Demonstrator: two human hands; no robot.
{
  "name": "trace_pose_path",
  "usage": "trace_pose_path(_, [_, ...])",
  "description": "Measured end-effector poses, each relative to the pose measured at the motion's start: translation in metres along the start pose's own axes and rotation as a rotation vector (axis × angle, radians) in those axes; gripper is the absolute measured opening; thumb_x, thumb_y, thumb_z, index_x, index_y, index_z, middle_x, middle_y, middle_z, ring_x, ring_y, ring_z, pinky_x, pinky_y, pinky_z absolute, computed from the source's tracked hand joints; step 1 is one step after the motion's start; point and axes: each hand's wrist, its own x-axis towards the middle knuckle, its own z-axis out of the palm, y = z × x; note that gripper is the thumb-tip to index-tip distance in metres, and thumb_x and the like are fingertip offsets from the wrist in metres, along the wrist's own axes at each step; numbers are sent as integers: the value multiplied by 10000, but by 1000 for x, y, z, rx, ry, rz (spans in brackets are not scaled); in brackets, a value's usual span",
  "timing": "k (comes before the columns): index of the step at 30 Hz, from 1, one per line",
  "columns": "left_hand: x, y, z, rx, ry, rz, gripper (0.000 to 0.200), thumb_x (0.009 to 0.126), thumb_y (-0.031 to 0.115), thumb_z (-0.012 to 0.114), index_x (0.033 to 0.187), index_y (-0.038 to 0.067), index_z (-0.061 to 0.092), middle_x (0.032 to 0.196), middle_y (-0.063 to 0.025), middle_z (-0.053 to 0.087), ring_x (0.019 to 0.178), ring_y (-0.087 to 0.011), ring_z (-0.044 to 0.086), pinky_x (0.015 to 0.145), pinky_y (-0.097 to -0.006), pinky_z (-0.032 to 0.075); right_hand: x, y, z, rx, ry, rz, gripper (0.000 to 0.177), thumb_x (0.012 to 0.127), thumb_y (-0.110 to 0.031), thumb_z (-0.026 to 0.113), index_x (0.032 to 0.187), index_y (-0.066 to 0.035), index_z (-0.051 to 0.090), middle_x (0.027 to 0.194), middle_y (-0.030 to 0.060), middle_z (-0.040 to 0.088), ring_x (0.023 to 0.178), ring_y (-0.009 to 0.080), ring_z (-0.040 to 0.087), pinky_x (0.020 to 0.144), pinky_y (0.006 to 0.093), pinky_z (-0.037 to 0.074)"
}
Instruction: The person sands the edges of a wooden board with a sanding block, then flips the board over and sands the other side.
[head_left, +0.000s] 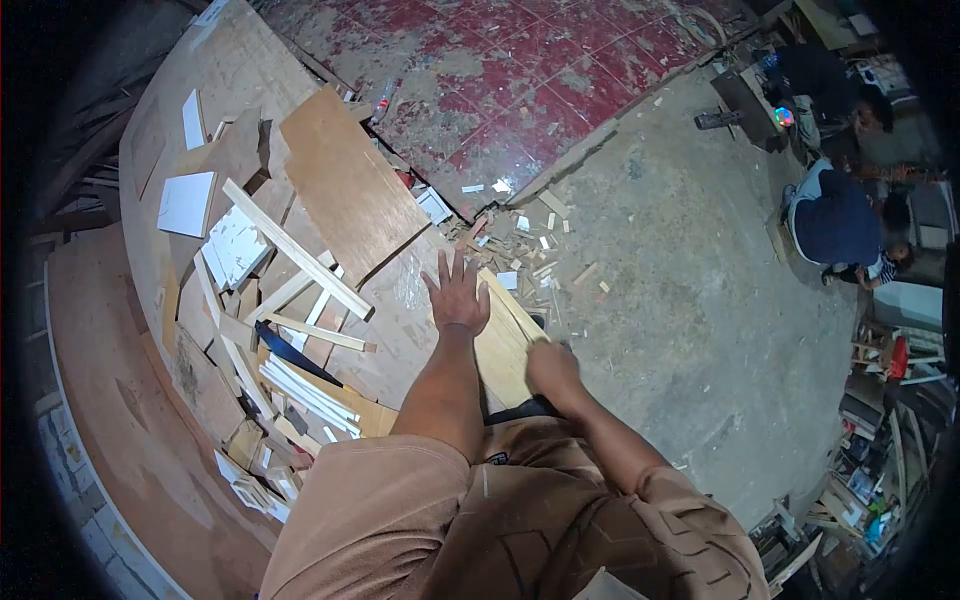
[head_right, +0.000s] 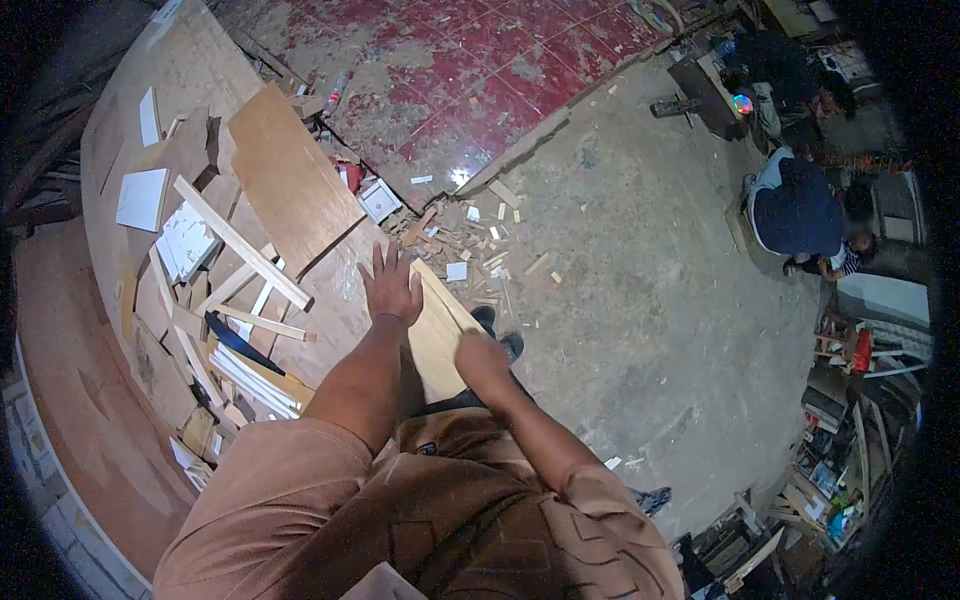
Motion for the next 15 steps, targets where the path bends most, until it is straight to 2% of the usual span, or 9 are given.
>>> trace_pose_path(2, [1,1,0,-3,-2,2,533,925,381,445,1406,151,448,1564,-93,229,1471,-346,93,1124,-677,66,19,-2,13,-24,42,3,240,875,-175,511,922,-1,671,892,244,683,872,410,676,774,504,533])
trace_pose_path(4, [1,1,2,8,17,7,535,923,380,447,1408,153,445,1564,-91,228,1470,-350,97,1123,-678,71,18,-3,15,-23,56,2,236,870,-119,457,911,9,651,923,241,687,850,394,688,751,503,539])
trace_pose_path(8, [2,2,-4,3,-23,2,537,925,381,445,1413,157,439,1567,-87,224,1471,-350,93,1124,-676,66,-51,9,-22,4,-39,87,242,863,-117,460,930,19,649,937,247,683,859,410,682,756,499,538])
trace_pose_path(10, [0,3,-5,-53,45,14,509,920,341,463,1378,121,460,1562,-93,239,1467,-357,109,1127,-668,79,-78,4,-43,-41,-136,147,254,855,-113,461,950,28,650,958,254,678,886,426,671,770,495,534])
trace_pose_path(13, [0,2,-2,-28,51,13,504,918,340,468,1374,125,465,1562,-93,239,1469,-358,103,1126,-667,82,-61,3,-38,18,-126,158,263,848,-111,466,967,26,656,987,260,672,933,429,660,787,491,531])
trace_pose_path(15, [0,2,-1,-29,57,10,504,917,339,469,1374,127,466,1564,-93,239,1469,-359,106,1125,-668,84,-26,-2,-19,26,-86,47,257,851,-108,469,959,28,658,990,266,669,942,429,658,794,497,529])
